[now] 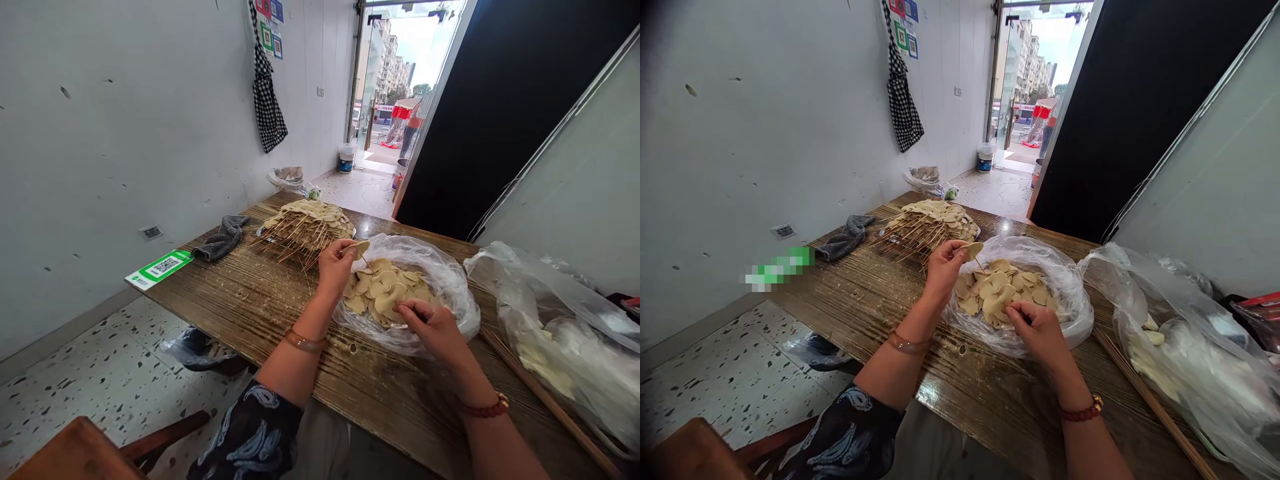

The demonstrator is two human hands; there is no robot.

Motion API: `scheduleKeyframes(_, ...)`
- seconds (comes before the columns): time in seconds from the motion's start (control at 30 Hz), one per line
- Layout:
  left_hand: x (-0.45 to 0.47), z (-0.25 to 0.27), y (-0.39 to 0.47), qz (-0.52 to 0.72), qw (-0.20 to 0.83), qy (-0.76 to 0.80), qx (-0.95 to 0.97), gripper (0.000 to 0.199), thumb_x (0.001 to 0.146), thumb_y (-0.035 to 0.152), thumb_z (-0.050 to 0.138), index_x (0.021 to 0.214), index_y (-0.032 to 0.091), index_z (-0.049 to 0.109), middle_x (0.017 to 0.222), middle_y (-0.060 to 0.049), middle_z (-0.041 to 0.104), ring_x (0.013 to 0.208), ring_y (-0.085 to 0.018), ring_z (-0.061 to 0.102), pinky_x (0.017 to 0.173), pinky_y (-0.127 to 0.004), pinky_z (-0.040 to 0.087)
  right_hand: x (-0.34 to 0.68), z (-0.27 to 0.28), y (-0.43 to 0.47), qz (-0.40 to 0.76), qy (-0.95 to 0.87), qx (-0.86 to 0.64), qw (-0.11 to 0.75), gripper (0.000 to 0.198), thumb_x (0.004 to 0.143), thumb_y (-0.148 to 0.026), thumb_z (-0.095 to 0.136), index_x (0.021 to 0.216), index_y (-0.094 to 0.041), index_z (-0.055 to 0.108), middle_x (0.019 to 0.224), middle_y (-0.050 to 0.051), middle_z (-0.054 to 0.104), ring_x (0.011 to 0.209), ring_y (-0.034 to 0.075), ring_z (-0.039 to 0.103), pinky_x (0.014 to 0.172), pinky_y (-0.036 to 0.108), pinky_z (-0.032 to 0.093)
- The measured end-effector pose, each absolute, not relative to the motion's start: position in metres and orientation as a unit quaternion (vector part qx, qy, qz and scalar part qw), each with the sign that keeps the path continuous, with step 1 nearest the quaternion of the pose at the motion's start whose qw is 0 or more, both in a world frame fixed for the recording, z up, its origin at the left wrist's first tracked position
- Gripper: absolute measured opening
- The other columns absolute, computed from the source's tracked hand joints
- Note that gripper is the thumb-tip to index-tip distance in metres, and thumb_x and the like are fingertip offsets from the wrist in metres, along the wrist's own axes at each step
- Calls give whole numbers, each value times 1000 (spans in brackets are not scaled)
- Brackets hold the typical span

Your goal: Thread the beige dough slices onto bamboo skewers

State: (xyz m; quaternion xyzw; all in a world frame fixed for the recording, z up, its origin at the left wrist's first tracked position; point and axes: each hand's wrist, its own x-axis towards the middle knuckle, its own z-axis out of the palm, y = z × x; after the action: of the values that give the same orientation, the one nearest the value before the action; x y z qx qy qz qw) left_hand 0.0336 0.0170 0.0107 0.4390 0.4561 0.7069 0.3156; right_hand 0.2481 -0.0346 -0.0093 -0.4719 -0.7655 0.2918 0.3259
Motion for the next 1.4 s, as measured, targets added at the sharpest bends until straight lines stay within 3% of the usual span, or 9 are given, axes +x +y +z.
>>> scheduleKeyframes(0.27,40,13,14,674,297,463,493,11,70,23,65,78,17,68,78,-2,65,69,-12,57,66,-24,45,248,-12,-34,315,-747,-483,331,32,86,-42,52,82,-16,71,54,-2,54,52,13,49,49,24,35)
scheduleKeyframes(0.63,35,11,15,711,496,391,310,25,60,27,73,77,14,61,70,2,60,58,-8,54,54,-21,47,246,-1,-38,288,-766,-470,330,32,86,-40,51,77,-16,70,55,-1,54,54,14,49,51,24,35)
scheduleKeyframes(0.93,35,14,13,689,570,367,257,22,59,21,75,75,14,61,64,1,62,53,-9,57,51,-21,49,247,-6,-36,293,-768,-465,328,34,87,-41,50,76,-16,70,54,-1,54,52,13,47,50,23,34)
scheduleKeyframes(1.4,42,9,15,716,475,387,335,28,57,27,75,76,14,59,64,2,61,54,-8,54,55,-22,47,242,-12,-36,329,-733,-484,347,35,83,-44,52,77,-15,70,52,-2,49,50,12,42,48,23,31)
